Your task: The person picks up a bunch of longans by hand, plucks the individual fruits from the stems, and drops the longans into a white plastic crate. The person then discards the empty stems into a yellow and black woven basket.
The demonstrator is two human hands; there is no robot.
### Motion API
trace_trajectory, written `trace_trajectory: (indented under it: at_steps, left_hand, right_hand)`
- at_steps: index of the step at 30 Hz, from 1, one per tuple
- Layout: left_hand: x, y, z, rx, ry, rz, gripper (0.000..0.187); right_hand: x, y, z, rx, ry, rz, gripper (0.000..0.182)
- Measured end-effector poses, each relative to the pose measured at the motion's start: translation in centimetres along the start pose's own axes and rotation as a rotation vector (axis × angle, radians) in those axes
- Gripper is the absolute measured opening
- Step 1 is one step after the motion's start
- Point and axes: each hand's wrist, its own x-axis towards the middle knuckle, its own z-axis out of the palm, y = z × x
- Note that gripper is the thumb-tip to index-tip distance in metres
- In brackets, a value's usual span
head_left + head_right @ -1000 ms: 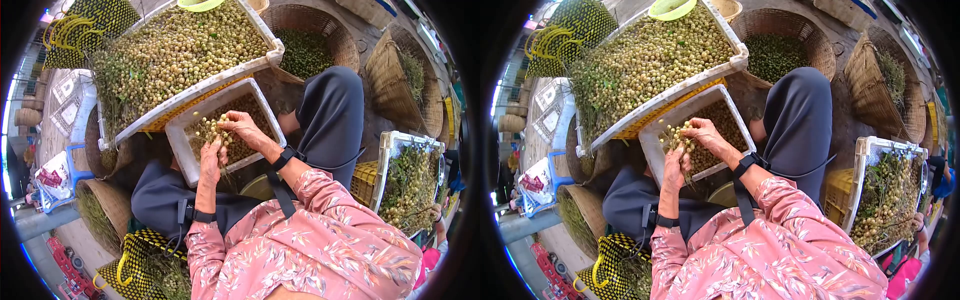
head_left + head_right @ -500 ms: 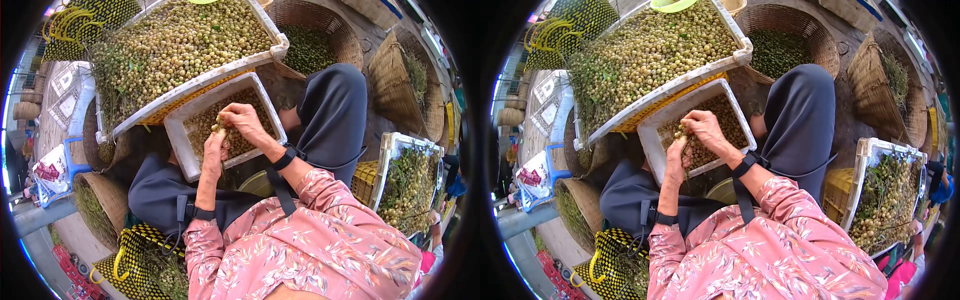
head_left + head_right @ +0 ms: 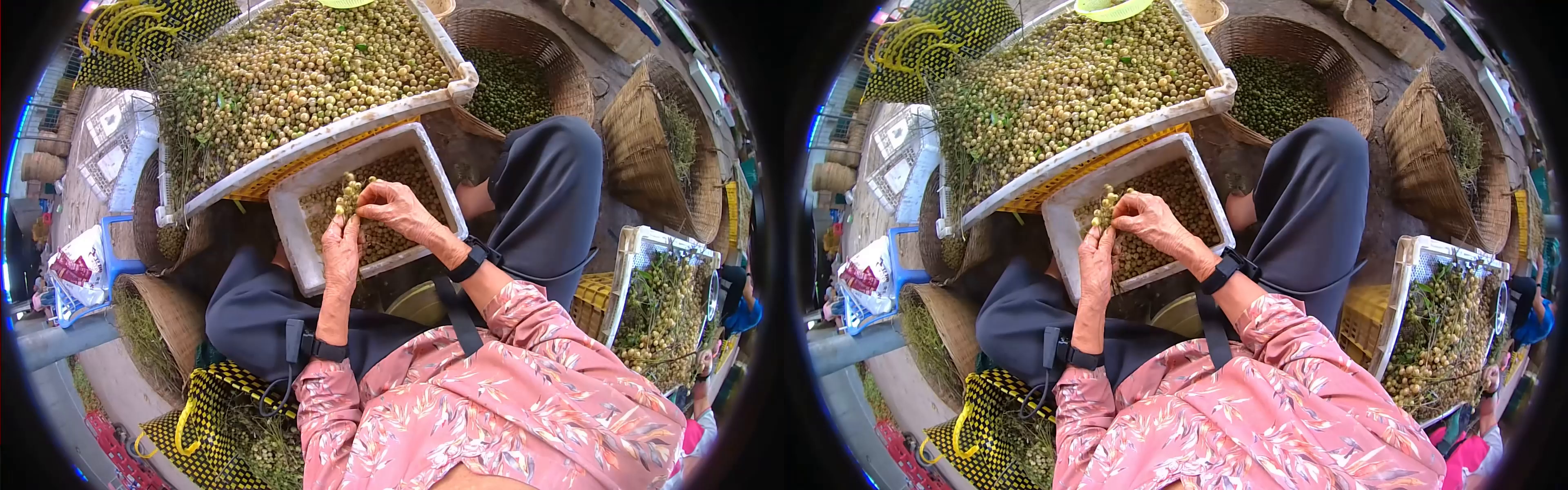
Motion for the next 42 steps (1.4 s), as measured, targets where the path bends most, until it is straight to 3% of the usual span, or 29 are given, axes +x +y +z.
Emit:
trace_trajectory:
  at_steps: [1,4,5,7,9,10,13,15,17,20,24,27,28,33,37,38,41,42]
  left_hand:
    - [0.2,-0.4,-0.2,0.021,0.011,0.009,0.013]
    - [1.0,-1.6,-0.2,0.189,0.031,0.328,0.013]
    - [1.1,-1.9,-0.3,0.285,0.044,0.360,0.014]
    - [0.9,-1.5,-0.1,0.473,0.067,0.425,0.017]
    - [-0.1,-0.3,0.4,0.790,0.135,0.355,0.015]
    - [-0.3,0.1,0.7,0.921,0.149,0.343,0.014]
    - [-0.5,0.1,1.0,1.065,0.165,0.363,0.012]
    - [-0.5,-0.1,0.9,1.073,0.160,0.408,0.011]
    - [-0.8,0.0,1.3,0.991,0.195,0.507,0.013]
    - [-0.9,-1.0,1.5,1.087,0.190,0.578,0.011]
    - [-0.7,-0.9,1.7,1.185,0.194,0.653,0.012]
    - [-0.6,-0.7,1.7,1.239,0.174,0.695,0.013]
    - [-0.6,-0.9,1.8,1.252,0.163,0.716,0.014]
    - [-0.7,-1.6,1.5,1.312,0.152,0.773,0.017]
    - [-0.4,-1.4,1.7,1.321,0.172,0.801,0.017]
    - [-0.4,-1.4,1.6,1.338,0.162,0.802,0.019]
    - [-0.7,-1.6,1.5,1.335,0.152,0.855,0.019]
    - [-0.8,-1.7,1.9,1.321,0.148,0.887,0.018]
  right_hand:
    - [0.0,-0.1,-0.1,-0.025,-0.030,0.055,0.018]
    - [0.0,0.3,0.0,-0.275,-0.025,0.079,0.024]
    - [0.0,0.5,0.1,-0.375,-0.013,0.087,0.025]
    - [-0.2,1.4,-0.3,-0.282,0.127,0.127,0.026]
    - [0.3,4.5,-1.0,-0.704,0.298,-0.085,0.035]
    - [0.1,2.5,-1.1,-0.807,0.308,-0.080,0.050]
    - [-0.2,-1.9,-0.1,-0.294,0.102,-0.079,0.056]
    - [-0.1,-0.2,0.8,-0.418,0.047,-0.206,0.042]
    - [0.7,1.4,0.4,-0.235,-0.034,-0.123,0.025]
    - [0.3,2.9,0.9,-0.061,0.121,0.152,0.019]
    - [0.4,3.6,0.5,-0.093,0.212,0.020,0.029]
    - [0.5,1.8,0.7,-0.017,0.109,0.017,0.039]
    - [0.8,2.4,0.6,-0.148,0.046,-0.051,0.041]
    - [0.9,2.7,-0.3,0.386,0.135,0.389,0.026]
    - [0.5,-0.7,-0.9,0.342,-0.012,0.366,0.039]
    - [1.0,1.7,0.2,0.121,-0.004,0.140,0.041]
    - [1.4,3.2,0.1,0.020,0.087,0.245,0.033]
    - [1.1,3.3,0.4,0.083,0.282,0.255,0.024]
